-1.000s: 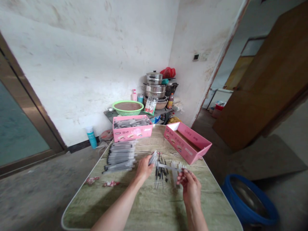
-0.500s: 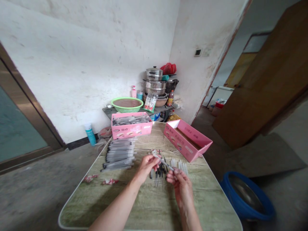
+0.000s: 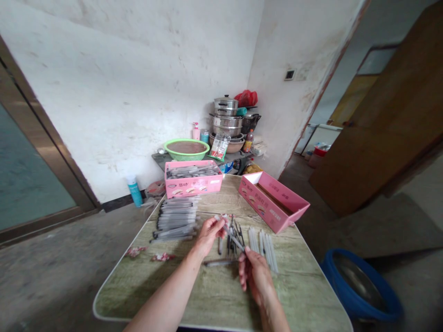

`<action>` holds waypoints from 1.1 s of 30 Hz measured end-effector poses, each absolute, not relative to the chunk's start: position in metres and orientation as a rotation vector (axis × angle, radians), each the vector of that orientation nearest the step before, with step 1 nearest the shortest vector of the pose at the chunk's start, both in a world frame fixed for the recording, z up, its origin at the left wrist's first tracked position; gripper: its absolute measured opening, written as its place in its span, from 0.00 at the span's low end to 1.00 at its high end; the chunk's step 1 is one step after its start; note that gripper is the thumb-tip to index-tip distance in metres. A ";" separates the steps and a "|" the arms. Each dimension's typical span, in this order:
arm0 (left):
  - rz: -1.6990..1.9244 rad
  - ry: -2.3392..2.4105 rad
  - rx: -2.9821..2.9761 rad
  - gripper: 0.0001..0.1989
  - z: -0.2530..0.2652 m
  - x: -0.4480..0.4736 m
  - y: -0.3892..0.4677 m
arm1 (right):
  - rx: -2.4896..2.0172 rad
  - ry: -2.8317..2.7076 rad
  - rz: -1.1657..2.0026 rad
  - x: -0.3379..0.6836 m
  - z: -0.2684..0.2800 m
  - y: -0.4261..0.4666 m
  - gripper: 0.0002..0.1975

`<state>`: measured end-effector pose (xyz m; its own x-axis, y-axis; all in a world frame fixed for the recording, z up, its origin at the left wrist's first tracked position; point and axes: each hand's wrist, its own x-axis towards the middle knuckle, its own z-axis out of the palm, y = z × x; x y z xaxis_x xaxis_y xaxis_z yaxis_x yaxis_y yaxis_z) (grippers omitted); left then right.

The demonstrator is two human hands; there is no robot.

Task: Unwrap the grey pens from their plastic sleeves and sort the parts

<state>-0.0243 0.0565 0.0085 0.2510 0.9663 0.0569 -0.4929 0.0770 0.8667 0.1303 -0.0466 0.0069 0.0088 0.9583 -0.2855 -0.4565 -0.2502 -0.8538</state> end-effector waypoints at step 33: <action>1.430 0.803 1.177 0.22 0.072 -0.051 0.090 | -1.703 -1.938 0.507 0.156 0.014 -0.065 0.13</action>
<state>-0.0509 0.0899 0.0723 0.0537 0.9709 0.2335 -0.3058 -0.2066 0.9294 0.1557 -0.0653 0.0145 -0.0866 0.9880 0.1278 0.7990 0.1455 -0.5835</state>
